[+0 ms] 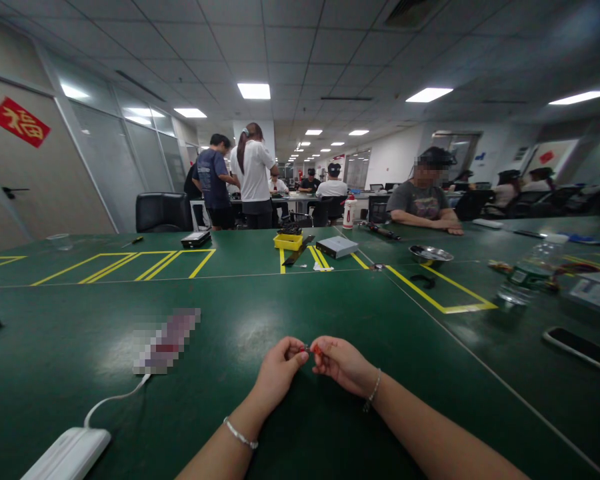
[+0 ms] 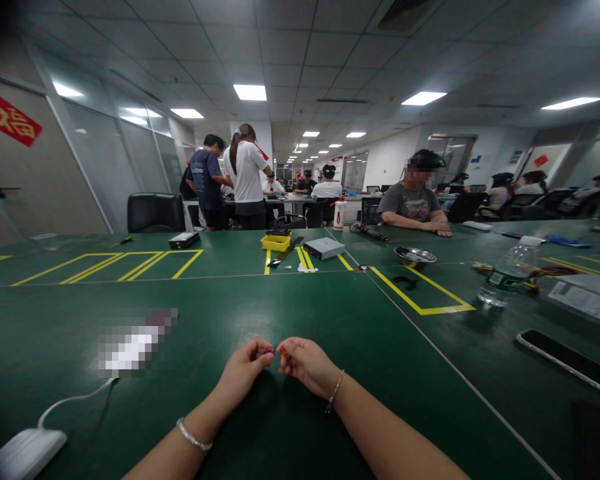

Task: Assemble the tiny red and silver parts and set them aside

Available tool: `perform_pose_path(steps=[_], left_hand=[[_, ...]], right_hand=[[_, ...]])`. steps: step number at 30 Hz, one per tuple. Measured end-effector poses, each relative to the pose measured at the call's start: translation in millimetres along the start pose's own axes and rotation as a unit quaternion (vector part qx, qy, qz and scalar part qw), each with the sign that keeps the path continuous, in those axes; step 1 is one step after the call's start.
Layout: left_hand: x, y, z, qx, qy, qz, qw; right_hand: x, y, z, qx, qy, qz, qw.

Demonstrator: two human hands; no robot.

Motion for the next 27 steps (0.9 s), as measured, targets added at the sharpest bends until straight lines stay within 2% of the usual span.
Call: perform_pose_path(steps=[4, 13, 21, 27], left_hand=[[0.7, 0.1, -1.8, 0.01, -0.001, 0.0, 1.0], [1.1, 3.3, 5.9, 0.02, -0.019, 0.039, 0.999], [1.5, 2.5, 0.1, -0.036, -0.005, 0.017, 0.999], [0.3, 2.4, 2.3, -0.025, -0.015, 0.0, 1.0]], right_hand=[[-0.9, -0.2, -0.7, -0.001, -0.001, 0.0, 1.0], [-1.4, 1.0, -0.7, -0.008, 0.009, -0.015, 1.0], [-2.3, -0.3, -1.0, -0.039, 0.003, 0.007, 0.999], [-4.1, -1.9, -2.7, -0.024, 0.006, -0.018, 1.0]])
Point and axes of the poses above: each hand's wrist, its own x-axis towards the middle knuckle, its own y-axis out of the back of the hand, z = x × y, the point moved 4 cm from there along x, towards the middle knuckle, and after that the axes turned 15 degrees about z, right-handed, at the moved point
